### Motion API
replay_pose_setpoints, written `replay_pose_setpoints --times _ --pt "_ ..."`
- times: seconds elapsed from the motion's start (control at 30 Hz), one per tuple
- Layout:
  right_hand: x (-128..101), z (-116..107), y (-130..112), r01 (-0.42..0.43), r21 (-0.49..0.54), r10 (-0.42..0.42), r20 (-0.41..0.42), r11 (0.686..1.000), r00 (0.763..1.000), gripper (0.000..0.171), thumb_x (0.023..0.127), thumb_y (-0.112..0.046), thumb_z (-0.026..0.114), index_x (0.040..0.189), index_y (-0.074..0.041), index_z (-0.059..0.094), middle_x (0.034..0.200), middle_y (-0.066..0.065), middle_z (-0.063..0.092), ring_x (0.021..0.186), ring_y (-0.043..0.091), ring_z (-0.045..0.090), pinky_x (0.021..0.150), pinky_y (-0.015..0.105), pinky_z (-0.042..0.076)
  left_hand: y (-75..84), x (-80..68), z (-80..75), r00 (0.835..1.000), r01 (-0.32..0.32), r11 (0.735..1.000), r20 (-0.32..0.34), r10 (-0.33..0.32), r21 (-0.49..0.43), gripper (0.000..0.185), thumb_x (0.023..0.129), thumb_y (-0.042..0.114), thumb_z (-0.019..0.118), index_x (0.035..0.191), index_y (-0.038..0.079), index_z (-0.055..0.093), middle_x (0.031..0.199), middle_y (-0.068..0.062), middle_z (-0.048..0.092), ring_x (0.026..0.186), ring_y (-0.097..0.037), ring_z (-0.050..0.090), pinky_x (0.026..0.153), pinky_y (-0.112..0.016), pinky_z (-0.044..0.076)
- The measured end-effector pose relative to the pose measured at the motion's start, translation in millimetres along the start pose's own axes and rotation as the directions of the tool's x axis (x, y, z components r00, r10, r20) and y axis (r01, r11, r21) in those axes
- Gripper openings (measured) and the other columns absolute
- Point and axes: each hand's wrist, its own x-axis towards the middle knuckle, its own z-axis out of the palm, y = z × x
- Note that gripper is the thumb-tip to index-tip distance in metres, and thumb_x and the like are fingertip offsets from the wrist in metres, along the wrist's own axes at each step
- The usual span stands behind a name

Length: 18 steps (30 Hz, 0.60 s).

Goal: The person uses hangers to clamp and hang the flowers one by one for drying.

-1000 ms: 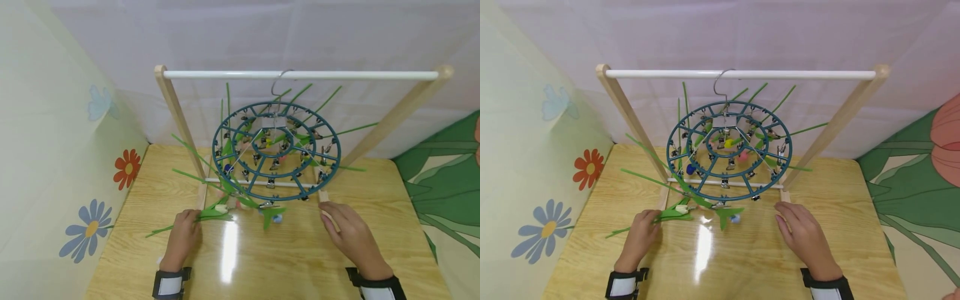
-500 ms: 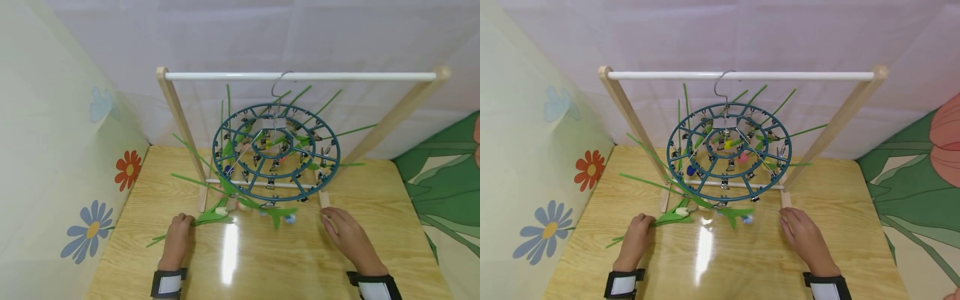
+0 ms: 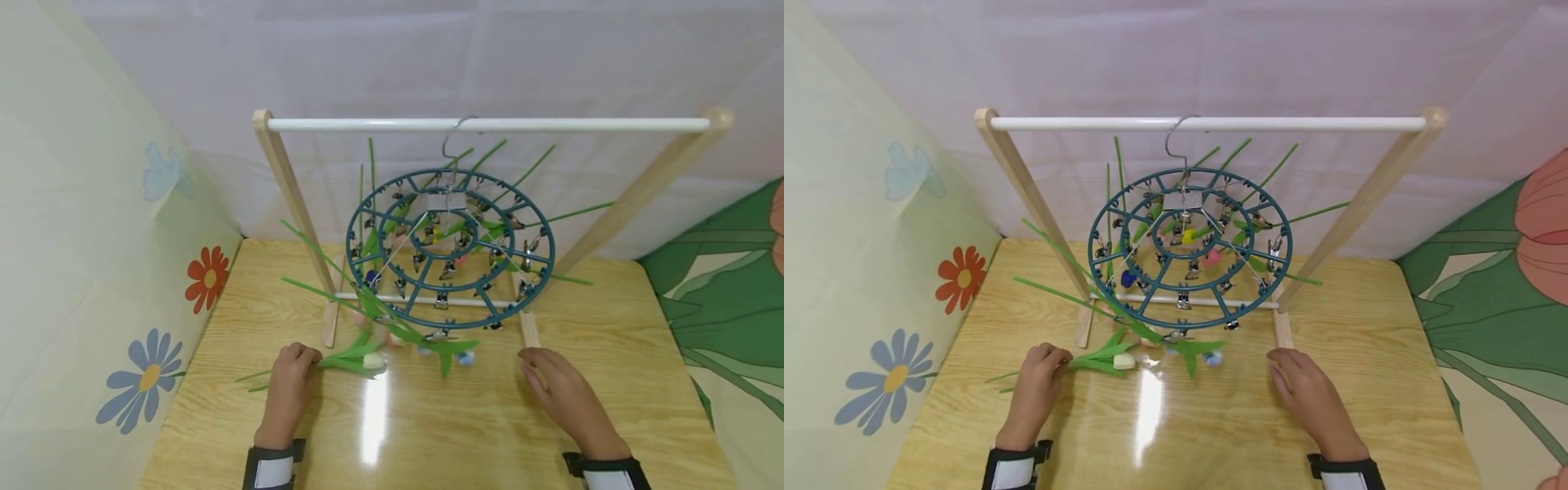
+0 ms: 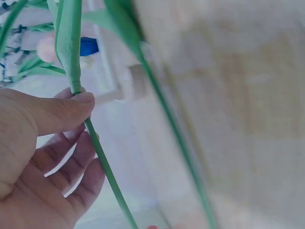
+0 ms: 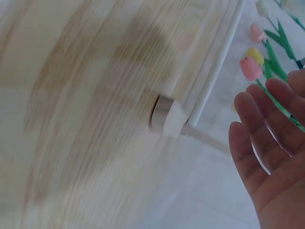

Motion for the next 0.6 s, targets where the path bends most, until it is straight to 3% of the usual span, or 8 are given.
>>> replay_pose_setpoints --times 0.13,0.3,0.43,0.5,0.6 --pt "-1 1 -11 0.055 0.016 -0.056 0.008 0.998 0.998 0.033 0.081 0.003 0.08 0.112 -0.002 0.07 0.114 0.014 0.072 0.103 0.033 0.07 0.079 0.049 0.062 15.4 4.1 -3.7 0.994 -0.104 0.995 -0.028 0.104 0.002 0.021 0.076 -0.014 0.08 0.084 0.004 0.073 0.082 -0.006 0.062 0.073 -0.022 0.057 0.058 -0.031 0.049" --pt "1 6 -31 0.165 0.048 -0.165 -0.015 0.985 0.986 0.032 0.082 0.001 0.08 0.112 -0.006 0.072 0.113 0.009 0.072 0.102 0.025 0.07 0.08 0.039 0.061 37.0 6.4 -1.0 0.985 -0.172 0.985 -0.013 0.172 0.002 0.022 0.073 -0.012 0.082 0.082 0.007 0.074 0.08 -0.001 0.059 0.072 -0.016 0.052 0.056 -0.023 0.04" --pt "4 16 -52 0.28 0.11 -0.278 -0.034 0.954 0.96 0.013 0.1 -0.018 0.069 0.107 -0.011 0.076 0.109 0.001 0.073 0.098 0.017 0.069 0.08 0.03 0.059 51.6 5.7 5.2 0.974 -0.227 0.974 0.016 0.227 0.002 0.022 0.072 -0.008 0.082 0.083 0.009 0.074 0.081 0.001 0.058 0.072 -0.015 0.051 0.057 -0.023 0.04" --pt "5 21 -63 0.315 0.137 -0.314 -0.031 0.939 0.949 0.025 0.107 -0.029 0.058 0.109 -0.012 0.076 0.11 -0.002 0.074 0.097 0.014 0.069 0.081 0.026 0.058 59.3 5.5 8.4 0.965 -0.259 0.966 0.024 0.259 -0.013 0.024 0.07 -0.009 0.082 0.083 0.009 0.073 0.082 0.001 0.058 0.073 -0.015 0.053 0.06 -0.025 0.045" --pt "6 27 -75 0.349 0.175 -0.349 -0.034 0.921 0.937 0.03 0.108 -0.033 0.055 0.115 -0.012 0.075 0.115 -0.001 0.074 0.102 0.015 0.069 0.085 0.029 0.059 72.3 6.1 12.5 0.951 -0.305 0.952 0.033 0.306 -0.04 0.028 0.068 -0.012 0.08 0.083 0.01 0.072 0.083 0.0 0.06 0.077 -0.015 0.057 0.065 -0.028 0.051"
